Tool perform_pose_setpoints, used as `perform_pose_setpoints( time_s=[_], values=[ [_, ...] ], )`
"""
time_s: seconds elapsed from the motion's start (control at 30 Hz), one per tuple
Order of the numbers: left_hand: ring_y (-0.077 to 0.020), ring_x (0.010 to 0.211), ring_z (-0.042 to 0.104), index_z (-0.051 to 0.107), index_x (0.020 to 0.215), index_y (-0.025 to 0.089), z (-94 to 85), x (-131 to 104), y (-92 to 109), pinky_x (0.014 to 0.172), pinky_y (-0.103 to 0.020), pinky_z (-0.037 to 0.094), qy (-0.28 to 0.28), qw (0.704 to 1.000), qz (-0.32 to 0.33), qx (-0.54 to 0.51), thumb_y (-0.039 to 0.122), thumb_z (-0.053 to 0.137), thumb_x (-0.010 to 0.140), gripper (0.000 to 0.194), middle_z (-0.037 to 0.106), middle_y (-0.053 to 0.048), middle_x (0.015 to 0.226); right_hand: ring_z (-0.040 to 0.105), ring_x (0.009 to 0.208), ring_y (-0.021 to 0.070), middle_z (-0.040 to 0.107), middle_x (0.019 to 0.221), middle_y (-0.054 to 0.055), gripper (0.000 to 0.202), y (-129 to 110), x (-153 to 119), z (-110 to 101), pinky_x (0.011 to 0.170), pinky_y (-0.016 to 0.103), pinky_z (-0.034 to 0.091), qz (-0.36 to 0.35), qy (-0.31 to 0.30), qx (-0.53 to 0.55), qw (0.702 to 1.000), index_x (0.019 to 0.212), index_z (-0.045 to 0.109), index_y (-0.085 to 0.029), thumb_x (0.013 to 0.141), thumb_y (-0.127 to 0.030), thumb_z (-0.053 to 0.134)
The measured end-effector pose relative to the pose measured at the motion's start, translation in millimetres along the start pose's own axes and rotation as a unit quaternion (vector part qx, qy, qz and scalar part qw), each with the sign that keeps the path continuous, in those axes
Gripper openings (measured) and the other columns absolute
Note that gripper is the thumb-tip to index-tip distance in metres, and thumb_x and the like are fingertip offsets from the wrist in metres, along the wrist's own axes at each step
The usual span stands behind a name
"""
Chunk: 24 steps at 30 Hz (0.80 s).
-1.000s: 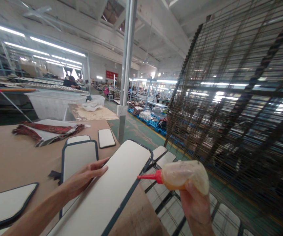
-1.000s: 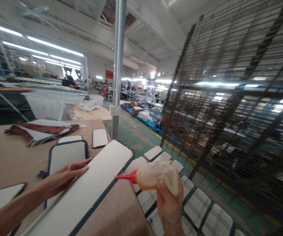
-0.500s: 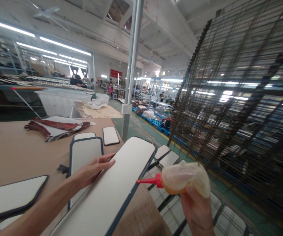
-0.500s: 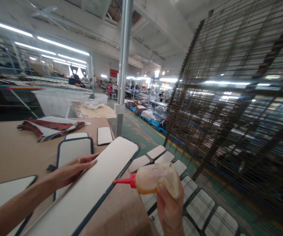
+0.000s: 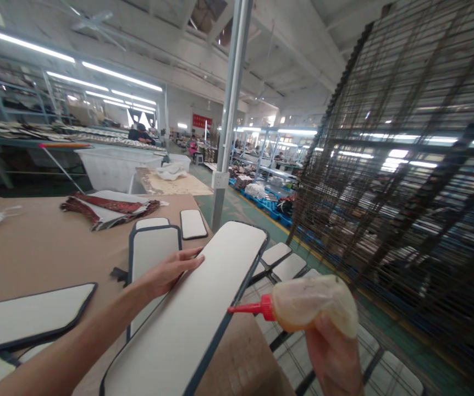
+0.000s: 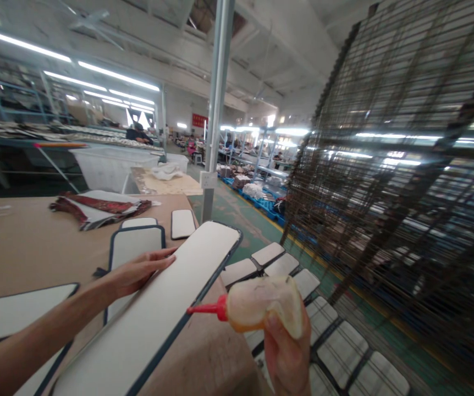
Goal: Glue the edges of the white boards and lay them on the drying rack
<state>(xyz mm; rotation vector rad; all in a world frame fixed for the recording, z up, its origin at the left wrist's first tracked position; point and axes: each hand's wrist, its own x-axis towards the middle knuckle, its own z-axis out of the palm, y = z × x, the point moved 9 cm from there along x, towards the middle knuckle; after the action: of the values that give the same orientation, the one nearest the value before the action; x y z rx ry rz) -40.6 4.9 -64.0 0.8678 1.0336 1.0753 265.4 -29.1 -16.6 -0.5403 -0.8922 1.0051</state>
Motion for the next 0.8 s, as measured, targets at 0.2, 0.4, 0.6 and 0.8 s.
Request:
perform_pose_setpoints(
  time_s=[0.2,0.4,0.6,0.8],
  values=[
    [-0.0188,0.069,0.071,0.055,0.131,0.015,3.2,6,8,0.06,-0.025,0.058,0.0,1.0,0.009,-0.009,0.03,0.079,0.068,0.069,0.077,-0.008,0.09,0.07,0.077,0.0247,0.073,0.1,0.008,0.067,-1,-5,5,0.072,0.036,0.057,-0.004,-0.009,-0.028,1.0,0.129,0.054,-0.026,0.068,-0.034,0.081],
    [-0.0192,0.066,0.07,0.06,0.125,0.014,3.4,12,14,0.059,-0.026,0.057,0.014,1.0,0.017,-0.011,0.028,0.078,0.068,0.061,0.078,-0.009,0.087,0.068,0.092,0.0259,0.072,0.103,0.007,0.068,0,-10,6,0.071,0.032,0.057,0.012,-0.011,-0.021,1.0,0.129,0.054,-0.026,0.067,-0.031,0.082],
    [-0.0193,0.064,0.07,0.065,0.119,0.012,4.0,19,19,0.059,-0.026,0.056,0.031,0.999,0.018,-0.014,0.027,0.082,0.063,0.06,0.077,-0.009,0.084,0.068,0.089,0.0271,0.071,0.105,0.009,0.066,0,-15,6,0.063,0.032,0.059,0.025,-0.009,-0.028,0.999,0.124,0.058,-0.026,0.064,-0.033,0.084],
    [-0.0184,0.062,0.069,0.065,0.117,0.011,3.9,24,23,0.057,-0.026,0.056,0.042,0.999,0.018,-0.017,0.023,0.081,0.064,0.057,0.077,-0.009,0.08,0.068,0.089,0.0272,0.069,0.112,0.009,0.068,2,-20,6,0.064,0.032,0.06,0.034,-0.001,-0.026,0.999,0.124,0.058,-0.026,0.062,-0.034,0.085]
  ],
)
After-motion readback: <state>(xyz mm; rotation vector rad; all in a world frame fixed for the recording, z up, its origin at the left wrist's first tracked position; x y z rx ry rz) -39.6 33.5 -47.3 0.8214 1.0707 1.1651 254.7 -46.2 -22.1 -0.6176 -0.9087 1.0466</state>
